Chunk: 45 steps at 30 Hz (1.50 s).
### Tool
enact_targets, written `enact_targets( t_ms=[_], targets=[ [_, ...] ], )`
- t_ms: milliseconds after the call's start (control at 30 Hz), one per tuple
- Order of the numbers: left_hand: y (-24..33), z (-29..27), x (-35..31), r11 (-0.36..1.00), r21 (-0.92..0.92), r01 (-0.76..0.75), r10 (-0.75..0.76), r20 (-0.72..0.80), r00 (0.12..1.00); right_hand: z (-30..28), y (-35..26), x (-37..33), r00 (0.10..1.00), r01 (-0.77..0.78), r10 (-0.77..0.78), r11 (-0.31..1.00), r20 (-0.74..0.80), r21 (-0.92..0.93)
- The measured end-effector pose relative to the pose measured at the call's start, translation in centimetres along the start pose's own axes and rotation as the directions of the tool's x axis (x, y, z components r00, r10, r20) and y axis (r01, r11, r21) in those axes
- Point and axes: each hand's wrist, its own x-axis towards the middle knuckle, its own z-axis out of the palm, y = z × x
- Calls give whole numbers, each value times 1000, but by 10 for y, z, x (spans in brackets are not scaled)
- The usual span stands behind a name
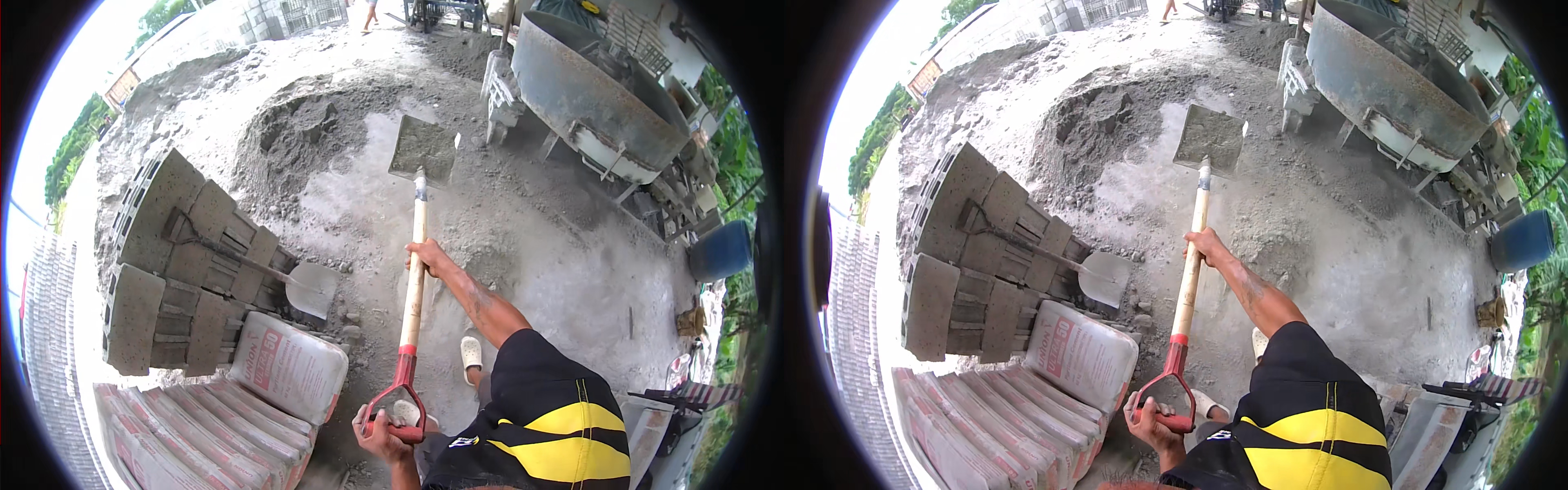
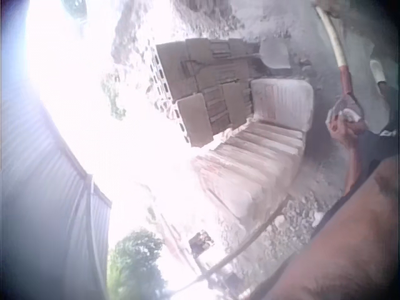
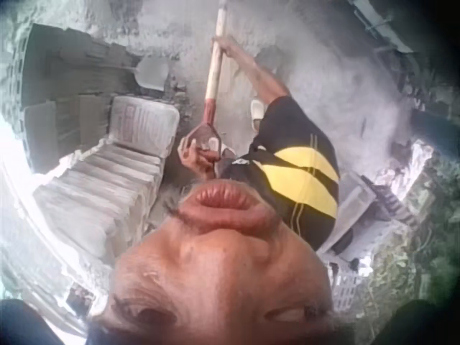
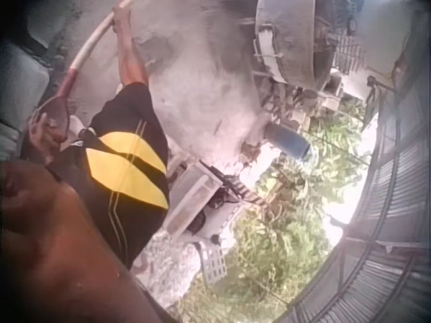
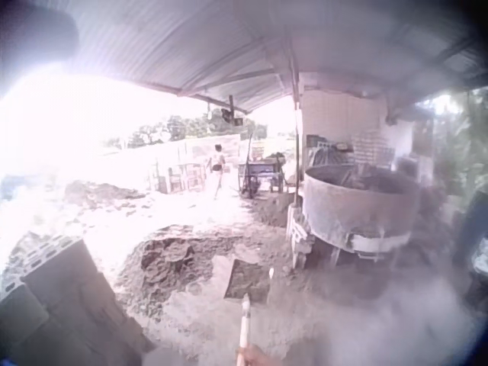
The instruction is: The person uses a shovel to move a pile of dry cement mix toward a cement mixer. They then scoop water from a large blue barrel using a white plastic container and pour it into the rotating mixer multiple times to combine with the dry mix.
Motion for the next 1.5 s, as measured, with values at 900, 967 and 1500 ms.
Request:
enact_targets(
  t_ms=[900, 967, 1500],
  targets=[
    [-171, 612, -162, -43, -585, -810, -332, 773, -540, -481, -368, -92, 883, 259, -319, 943, -345, -211],
    [-203, 561, -165, 204, -463, -862, -360, 783, -507, -494, -327, -94, 875, 222, -287, 953, -390, -205],
    [-66, 83, -42, 953, 280, 113, -229, 430, 873, -252, -62, -57, 930, 172, 19, 858, -367, 483]
  ],
)
